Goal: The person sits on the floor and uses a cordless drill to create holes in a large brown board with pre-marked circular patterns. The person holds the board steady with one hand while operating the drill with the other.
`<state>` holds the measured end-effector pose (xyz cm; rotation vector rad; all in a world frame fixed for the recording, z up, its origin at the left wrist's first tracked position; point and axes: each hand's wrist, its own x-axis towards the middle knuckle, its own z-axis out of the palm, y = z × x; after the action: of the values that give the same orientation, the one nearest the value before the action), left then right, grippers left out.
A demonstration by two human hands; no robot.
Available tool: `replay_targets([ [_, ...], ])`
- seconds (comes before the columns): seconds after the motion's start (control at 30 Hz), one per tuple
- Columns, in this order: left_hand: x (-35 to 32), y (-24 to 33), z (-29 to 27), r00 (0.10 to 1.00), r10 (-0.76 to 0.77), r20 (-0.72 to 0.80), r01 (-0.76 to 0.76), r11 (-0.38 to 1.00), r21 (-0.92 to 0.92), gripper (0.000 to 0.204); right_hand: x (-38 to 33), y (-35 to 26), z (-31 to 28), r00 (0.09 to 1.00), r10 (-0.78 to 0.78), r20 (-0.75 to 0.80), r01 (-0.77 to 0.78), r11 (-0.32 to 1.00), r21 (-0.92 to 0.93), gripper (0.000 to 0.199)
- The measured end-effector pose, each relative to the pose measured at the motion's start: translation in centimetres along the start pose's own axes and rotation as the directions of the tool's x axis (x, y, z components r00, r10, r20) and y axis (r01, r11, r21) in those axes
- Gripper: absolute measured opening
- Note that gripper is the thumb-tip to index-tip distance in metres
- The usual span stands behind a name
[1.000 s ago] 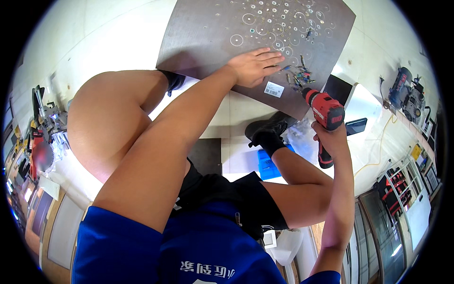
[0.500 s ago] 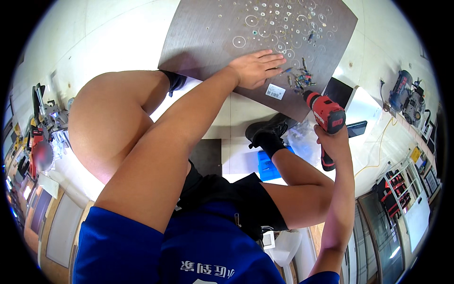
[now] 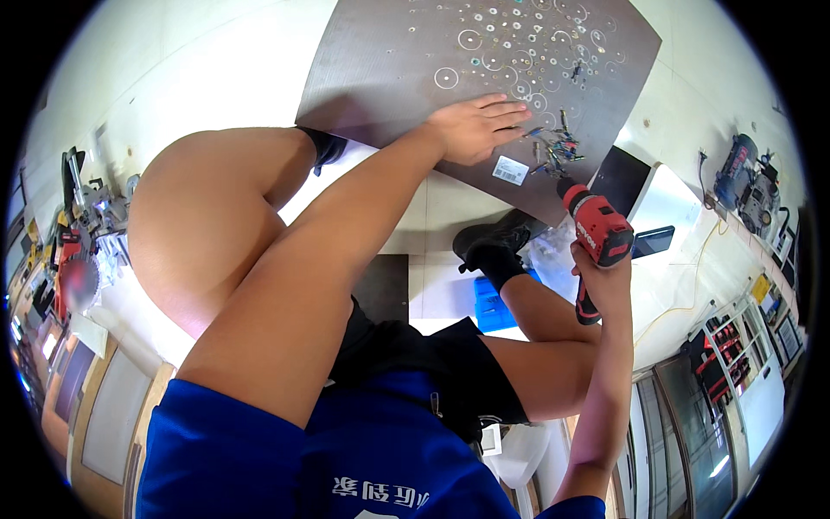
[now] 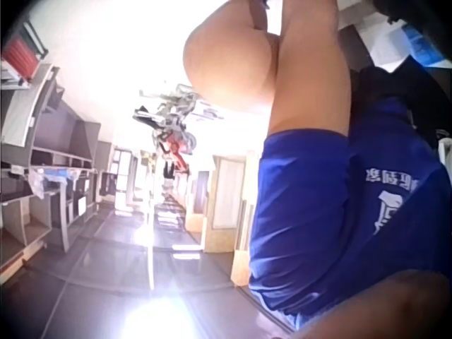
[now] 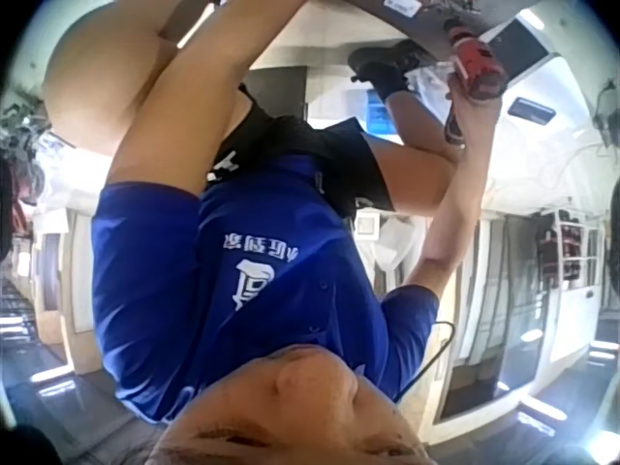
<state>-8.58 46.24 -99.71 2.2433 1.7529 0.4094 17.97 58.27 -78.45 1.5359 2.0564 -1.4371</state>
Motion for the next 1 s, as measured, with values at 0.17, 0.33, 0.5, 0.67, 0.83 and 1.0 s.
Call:
replay_targets([
  [0.17, 0.3, 0.1, -0.2, 1.0, 0.003, -0.01, -0.003, 1.0, -0.027, 0.061, 0.1, 0.0, -1.7, 0.996, 0.029, -0.082, -0.03, 1.0, -0.004, 0.028],
  [0.33, 0.3, 0.0, -0.1, 1.0, 0.005, -0.022, -0.005, 1.0, -0.019, 0.061, 0.7, 0.1, -2.1, 0.999, 0.035, -0.034, -0.034, 0.999, 0.01, 0.027],
  [0.5, 0.2, 0.0, -0.3, 1.0, 0.006, -0.016, -0.007, 1.0, -0.021, 0.061, 1.1, 0.8, -1.9, 0.999, 0.043, -0.03, -0.043, 0.999, 0.014, 0.028],
  [0.67, 0.3, 0.1, -0.3, 1.0, 0.003, -0.001, -0.003, 1.0, -0.017, 0.061, 1.4, 1.0, -1.9, 0.999, 0.037, -0.035, -0.037, 0.999, -0.004, 0.027],
  [0.83, 0.2, 0.1, -0.4, 1.0, 0.001, 0.0, -0.001, 1.0, -0.023, 0.062, 1.5, 0.7, -1.9, 0.999, 0.034, -0.02, -0.034, 0.999, 0.013, 0.026],
  [1.0, 0.2, 0.0, -0.3, 1.0, -0.002, -0.007, 0.002, 1.0, -0.02, 0.062, 1.5, 0.5, -1.9, 0.998, 0.054, -0.02, -0.054, 0.999, 0.0, 0.026],
])
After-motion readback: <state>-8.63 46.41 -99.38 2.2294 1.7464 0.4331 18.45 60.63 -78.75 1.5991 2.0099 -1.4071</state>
